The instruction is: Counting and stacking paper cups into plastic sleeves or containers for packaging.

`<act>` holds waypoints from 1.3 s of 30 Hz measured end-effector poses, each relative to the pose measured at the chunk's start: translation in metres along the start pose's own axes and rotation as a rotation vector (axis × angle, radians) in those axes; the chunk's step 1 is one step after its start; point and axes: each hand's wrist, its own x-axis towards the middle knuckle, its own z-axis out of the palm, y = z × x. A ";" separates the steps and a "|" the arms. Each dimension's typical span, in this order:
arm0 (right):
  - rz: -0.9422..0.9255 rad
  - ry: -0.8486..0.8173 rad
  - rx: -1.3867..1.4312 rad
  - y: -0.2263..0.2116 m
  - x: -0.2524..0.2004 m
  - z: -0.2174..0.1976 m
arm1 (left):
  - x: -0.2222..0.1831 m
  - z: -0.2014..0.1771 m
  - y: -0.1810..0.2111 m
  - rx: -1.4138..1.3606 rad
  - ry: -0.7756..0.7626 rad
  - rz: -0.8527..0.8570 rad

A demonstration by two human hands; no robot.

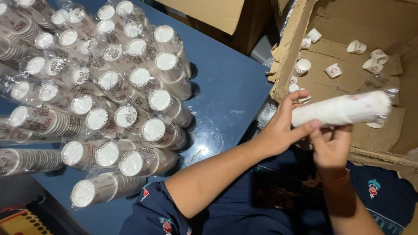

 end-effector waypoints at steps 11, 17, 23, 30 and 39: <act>-0.265 -0.326 -0.582 -0.058 0.084 0.068 | -0.011 0.007 -0.049 0.333 -0.194 -0.123; -0.145 -0.557 -0.373 -0.060 0.105 0.154 | -0.012 0.039 -0.124 0.231 -0.173 -0.041; 0.170 -0.888 0.003 -0.063 0.107 0.164 | -0.007 0.041 -0.098 0.400 -0.082 0.100; -0.117 -0.518 -0.368 -0.078 0.092 0.079 | -0.009 -0.009 -0.055 0.383 -0.239 0.019; 0.111 -0.286 -1.104 0.011 0.038 -0.106 | -0.002 -0.008 -0.022 0.417 -0.386 -0.205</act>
